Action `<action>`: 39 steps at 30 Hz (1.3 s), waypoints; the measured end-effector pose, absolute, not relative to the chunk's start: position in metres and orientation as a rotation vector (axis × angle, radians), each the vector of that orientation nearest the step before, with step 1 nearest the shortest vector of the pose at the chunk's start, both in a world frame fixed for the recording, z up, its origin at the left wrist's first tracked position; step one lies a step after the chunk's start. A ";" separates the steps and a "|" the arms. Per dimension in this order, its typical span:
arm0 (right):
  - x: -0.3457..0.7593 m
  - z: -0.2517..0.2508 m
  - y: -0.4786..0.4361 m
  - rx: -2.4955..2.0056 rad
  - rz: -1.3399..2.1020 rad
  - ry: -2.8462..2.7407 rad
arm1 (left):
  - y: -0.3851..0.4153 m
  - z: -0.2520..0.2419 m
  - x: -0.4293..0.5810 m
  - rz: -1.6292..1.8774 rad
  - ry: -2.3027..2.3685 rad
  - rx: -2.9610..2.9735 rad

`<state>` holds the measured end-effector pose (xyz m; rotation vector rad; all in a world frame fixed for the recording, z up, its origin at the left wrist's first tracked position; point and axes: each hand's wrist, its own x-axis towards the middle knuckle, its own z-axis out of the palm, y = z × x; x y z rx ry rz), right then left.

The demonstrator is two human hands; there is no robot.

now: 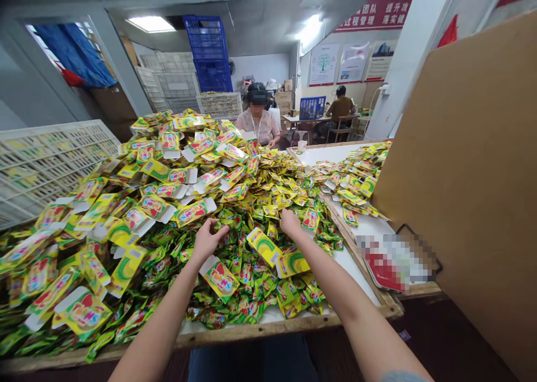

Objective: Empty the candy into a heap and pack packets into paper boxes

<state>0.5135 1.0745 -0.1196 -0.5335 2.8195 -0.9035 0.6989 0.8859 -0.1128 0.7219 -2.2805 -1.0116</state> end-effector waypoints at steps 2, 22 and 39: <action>0.509 -0.118 1.080 -0.494 -0.964 2.825 | 0.886 -0.110 0.703 -1.042 -2.244 0.709; 0.641 -0.103 1.111 -0.335 -1.951 1.264 | 0.929 -0.121 0.694 -0.292 -2.152 -0.074; 0.642 -0.089 1.095 -0.296 -2.101 1.415 | 0.982 -0.114 0.729 -2.159 -1.722 0.573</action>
